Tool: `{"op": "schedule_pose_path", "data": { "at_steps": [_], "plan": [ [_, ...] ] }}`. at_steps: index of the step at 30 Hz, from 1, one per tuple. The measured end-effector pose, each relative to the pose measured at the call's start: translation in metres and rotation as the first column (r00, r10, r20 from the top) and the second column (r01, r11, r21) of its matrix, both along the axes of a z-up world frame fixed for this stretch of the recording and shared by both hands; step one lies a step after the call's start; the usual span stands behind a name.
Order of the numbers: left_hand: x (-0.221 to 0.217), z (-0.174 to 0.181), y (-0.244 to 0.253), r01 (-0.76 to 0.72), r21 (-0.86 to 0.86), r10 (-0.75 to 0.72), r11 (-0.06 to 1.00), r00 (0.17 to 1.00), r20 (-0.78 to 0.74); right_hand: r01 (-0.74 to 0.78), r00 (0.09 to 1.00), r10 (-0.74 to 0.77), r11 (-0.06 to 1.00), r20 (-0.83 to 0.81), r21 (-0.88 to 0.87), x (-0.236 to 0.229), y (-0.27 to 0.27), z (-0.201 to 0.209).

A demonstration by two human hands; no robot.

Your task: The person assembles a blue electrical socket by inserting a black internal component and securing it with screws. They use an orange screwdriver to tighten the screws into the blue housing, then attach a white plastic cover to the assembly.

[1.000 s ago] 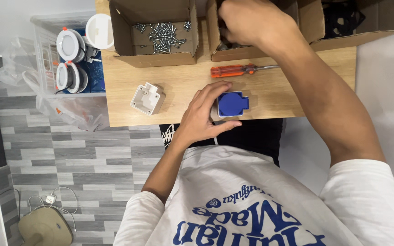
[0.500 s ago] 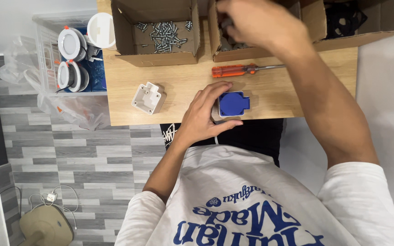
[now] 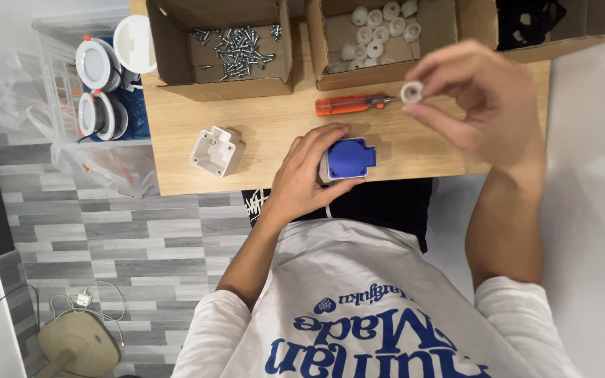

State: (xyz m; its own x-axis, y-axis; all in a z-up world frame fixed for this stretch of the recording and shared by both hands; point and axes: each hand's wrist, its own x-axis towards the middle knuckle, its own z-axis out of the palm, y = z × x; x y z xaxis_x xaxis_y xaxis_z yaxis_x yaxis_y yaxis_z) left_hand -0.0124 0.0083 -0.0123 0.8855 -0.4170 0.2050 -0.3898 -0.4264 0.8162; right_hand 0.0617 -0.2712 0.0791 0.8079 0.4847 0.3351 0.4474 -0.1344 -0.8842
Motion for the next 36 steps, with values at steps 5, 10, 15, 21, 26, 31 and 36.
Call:
{"op": "schedule_pose_path", "data": {
  "at_steps": [5, 10, 15, 21, 26, 31, 36],
  "plan": [
    [0.003, -0.006, -0.002, 0.016, -0.059, -0.017, 0.998, 1.000, -0.005, 0.117, 0.985, -0.109, 0.992, -0.131, 0.055, -0.028, -0.010, -0.051],
    [0.006, -0.010, -0.006, -0.068, -0.293, 0.098, 0.954, 0.991, 0.087, 0.184, 0.968, -0.163, 0.978, -0.191, 0.098, -0.050, -0.008, -0.086],
    [0.005, -0.009, -0.005, -0.081, -0.384, 0.100, 0.920, 0.995, 0.029, 0.184, 0.966, -0.155, 0.975, -0.208, 0.128, -0.068, 0.006, -0.088],
    [0.005, -0.006, -0.004, -0.069, -0.423, 0.086, 0.903, 0.996, 0.020, 0.169, 0.978, -0.160, 0.984, -0.135, 0.058, -0.071, 0.023, -0.074],
    [0.004, -0.005, -0.003, -0.064, -0.424, 0.077, 0.903, 0.997, 0.014, 0.150, 0.986, -0.149, 0.989, -0.074, 0.013, -0.069, 0.025, -0.075],
    [0.004, -0.010, -0.003, -0.064, -0.415, 0.084, 0.908, 0.996, 0.030, 0.164, 0.986, -0.165, 0.986, -0.039, -0.024, -0.068, 0.023, -0.077],
    [0.004, -0.009, -0.004, -0.063, -0.417, 0.083, 0.907, 0.996, 0.030, 0.172, 0.985, -0.172, 0.985, -0.021, -0.007, -0.067, 0.025, -0.077]
  ]
}}
